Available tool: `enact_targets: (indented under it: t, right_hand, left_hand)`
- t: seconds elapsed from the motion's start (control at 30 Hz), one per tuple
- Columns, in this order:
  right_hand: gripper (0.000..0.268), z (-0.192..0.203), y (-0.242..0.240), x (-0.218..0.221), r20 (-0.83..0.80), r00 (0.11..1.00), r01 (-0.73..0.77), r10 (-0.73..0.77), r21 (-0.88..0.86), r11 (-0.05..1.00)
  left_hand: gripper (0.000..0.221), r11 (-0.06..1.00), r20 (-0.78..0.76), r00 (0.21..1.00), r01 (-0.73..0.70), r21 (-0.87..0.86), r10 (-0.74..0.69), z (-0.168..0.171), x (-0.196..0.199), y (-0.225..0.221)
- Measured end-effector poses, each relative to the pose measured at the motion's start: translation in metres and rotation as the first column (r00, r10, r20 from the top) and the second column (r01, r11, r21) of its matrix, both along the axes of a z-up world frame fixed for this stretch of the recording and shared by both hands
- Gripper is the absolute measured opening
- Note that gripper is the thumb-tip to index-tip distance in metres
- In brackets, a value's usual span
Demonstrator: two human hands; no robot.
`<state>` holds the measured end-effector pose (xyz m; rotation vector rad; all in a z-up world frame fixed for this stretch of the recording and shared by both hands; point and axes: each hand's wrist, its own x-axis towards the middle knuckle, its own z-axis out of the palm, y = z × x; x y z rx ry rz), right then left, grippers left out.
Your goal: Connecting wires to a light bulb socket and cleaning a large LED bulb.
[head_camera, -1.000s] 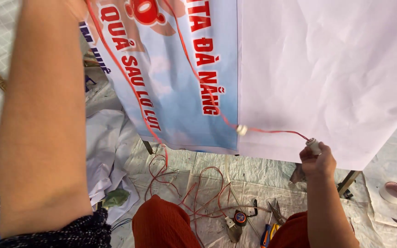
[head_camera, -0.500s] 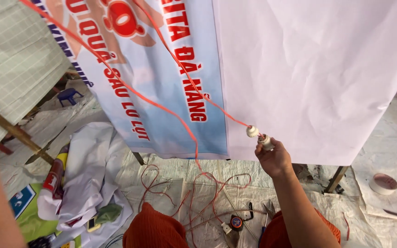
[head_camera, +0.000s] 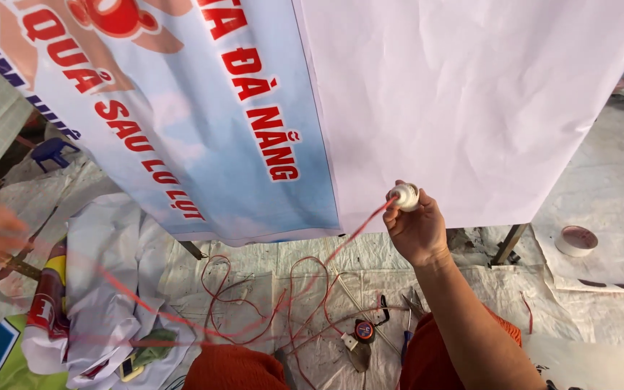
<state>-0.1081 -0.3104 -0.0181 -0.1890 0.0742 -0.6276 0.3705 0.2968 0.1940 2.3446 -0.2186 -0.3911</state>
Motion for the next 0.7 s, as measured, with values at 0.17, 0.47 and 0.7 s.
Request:
enact_targets:
  t: [0.17, 0.47, 0.7]
  right_hand:
    - [0.039, 0.008, 0.031, -0.003, 0.086, 0.974, -0.198, 0.211, -0.146, 0.969]
    - [0.037, -0.007, 0.084, 0.002, -0.381, 0.874, -0.363, 0.303, -0.096, 0.927]
    - [0.037, 0.026, 0.061, -0.04, -0.541, 0.839, -0.268, 0.054, -0.326, 0.907]
  left_hand:
    - [0.048, 0.911, -0.105, 0.972, 0.235, 0.34, -0.212, -0.044, -0.216, -0.191]
    - [0.044, 0.112, -0.285, 0.056, 0.977, -0.182, -0.957, -0.292, -0.361, -0.374]
    - [0.112, 0.25, -0.25, 0.244, 0.968, 0.007, -0.937, -0.372, -0.271, -0.377]
